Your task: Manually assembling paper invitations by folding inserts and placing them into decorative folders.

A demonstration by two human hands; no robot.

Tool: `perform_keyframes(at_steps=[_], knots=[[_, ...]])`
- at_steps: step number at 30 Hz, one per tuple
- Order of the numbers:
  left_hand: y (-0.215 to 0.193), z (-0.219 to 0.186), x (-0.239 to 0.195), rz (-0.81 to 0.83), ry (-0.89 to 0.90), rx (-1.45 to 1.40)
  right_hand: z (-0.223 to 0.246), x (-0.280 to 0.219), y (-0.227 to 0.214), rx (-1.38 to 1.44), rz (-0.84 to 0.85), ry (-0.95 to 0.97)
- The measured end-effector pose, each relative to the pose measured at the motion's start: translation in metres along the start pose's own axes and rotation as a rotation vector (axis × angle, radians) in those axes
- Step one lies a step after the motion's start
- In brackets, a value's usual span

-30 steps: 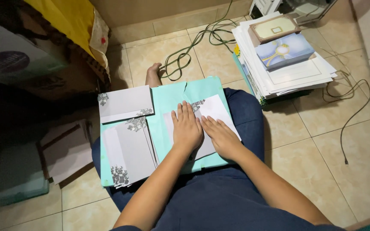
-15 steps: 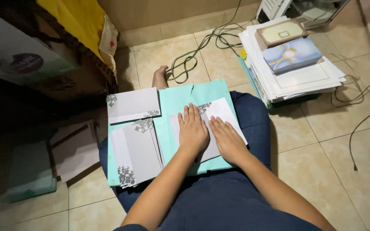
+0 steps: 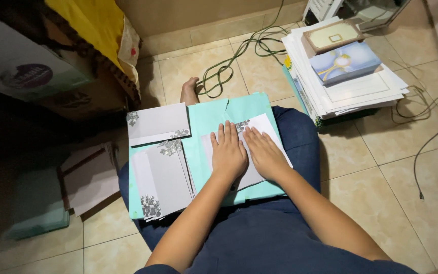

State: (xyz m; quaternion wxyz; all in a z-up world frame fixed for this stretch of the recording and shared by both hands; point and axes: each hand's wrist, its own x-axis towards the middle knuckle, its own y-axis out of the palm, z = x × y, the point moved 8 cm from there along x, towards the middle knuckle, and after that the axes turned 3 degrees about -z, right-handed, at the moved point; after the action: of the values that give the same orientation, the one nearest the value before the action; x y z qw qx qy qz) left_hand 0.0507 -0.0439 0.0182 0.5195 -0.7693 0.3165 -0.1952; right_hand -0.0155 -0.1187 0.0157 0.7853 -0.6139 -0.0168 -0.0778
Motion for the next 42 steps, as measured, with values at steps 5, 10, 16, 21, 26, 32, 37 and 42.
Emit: perform_keyframes(at_steps=[5, 10, 16, 21, 26, 32, 37, 42], knots=[[0.001, -0.001, 0.002, -0.01, 0.005, 0.015, 0.002, -0.033, 0.003, 0.035, 0.037, 0.02], [0.007, 0.003, 0.003, -0.002, -0.003, 0.028, -0.002, -0.01, 0.007, 0.021, 0.046, 0.009], [0.005, 0.002, 0.003, 0.01, -0.008, 0.036, 0.001, 0.003, -0.002, 0.002, -0.002, -0.022], [-0.002, -0.003, 0.0, 0.022, -0.006, 0.043, 0.002, -0.038, 0.005, -0.006, 0.034, -0.004], [0.005, 0.0, 0.002, 0.012, -0.012, 0.038, -0.001, -0.015, 0.0, 0.009, 0.042, -0.006], [0.001, 0.001, 0.0, -0.003, -0.004, 0.024, -0.005, 0.028, 0.001, 0.025, -0.014, -0.038], [0.004, 0.001, 0.002, -0.029, 0.005, 0.002, 0.001, -0.01, 0.002, -0.005, -0.023, -0.04], [0.0, 0.0, 0.0, 0.007, -0.002, 0.021, 0.003, -0.04, 0.011, 0.016, 0.029, 0.015]])
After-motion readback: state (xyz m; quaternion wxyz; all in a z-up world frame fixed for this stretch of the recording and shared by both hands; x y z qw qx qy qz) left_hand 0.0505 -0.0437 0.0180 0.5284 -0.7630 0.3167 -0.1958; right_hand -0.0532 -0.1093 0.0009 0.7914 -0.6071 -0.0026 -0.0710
